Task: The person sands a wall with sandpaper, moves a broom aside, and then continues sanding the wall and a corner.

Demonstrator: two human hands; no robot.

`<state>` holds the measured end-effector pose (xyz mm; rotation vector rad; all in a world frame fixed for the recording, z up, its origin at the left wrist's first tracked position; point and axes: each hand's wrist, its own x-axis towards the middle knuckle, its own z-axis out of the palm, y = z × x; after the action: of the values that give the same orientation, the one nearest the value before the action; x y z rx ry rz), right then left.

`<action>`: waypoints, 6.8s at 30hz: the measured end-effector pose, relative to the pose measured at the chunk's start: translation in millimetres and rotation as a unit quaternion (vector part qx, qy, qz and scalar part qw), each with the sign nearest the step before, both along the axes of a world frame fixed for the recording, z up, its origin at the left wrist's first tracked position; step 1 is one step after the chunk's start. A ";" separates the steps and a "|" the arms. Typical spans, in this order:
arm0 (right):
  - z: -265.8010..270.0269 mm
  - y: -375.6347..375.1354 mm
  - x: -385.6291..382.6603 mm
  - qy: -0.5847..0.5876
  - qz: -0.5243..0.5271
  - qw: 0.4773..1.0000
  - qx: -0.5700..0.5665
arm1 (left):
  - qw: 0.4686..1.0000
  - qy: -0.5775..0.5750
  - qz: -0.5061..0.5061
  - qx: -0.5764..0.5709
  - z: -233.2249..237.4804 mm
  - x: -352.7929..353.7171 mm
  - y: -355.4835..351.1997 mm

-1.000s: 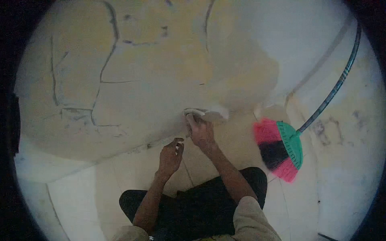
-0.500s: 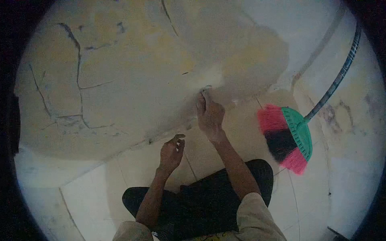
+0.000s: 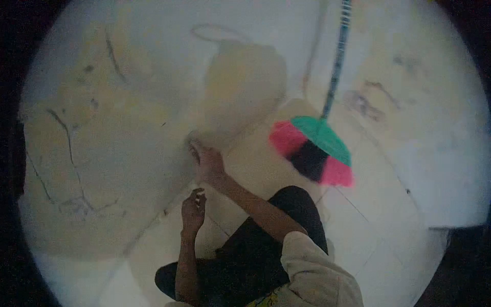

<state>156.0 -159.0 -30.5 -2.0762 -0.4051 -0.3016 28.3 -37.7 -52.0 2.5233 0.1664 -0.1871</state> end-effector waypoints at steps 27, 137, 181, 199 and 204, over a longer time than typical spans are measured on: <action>8.6 -136.4 -154.4 0.046 -0.055 0.994 0.085 | 0.987 0.034 -0.111 -0.114 -15.3 -49.2 1.9; 41.5 -51.5 66.7 0.149 -0.027 0.950 0.273 | 0.990 0.054 -0.131 -0.002 -2.4 -10.3 -13.6; 52.7 -57.7 65.5 0.200 0.028 0.918 0.342 | 0.986 0.073 -0.148 0.002 -7.8 -6.9 -17.5; 37.2 -49.7 66.0 0.218 0.038 0.924 0.312 | 0.987 0.096 -0.130 -0.010 2.3 -3.2 -20.4; 59.0 -63.7 68.7 0.262 -0.062 0.879 0.394 | 0.988 0.096 -0.124 0.000 10.1 -6.3 -19.2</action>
<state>224.7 -222.6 28.5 -1.2925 0.1754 0.0407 22.1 -56.9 -41.8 2.5178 -0.0748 -0.5293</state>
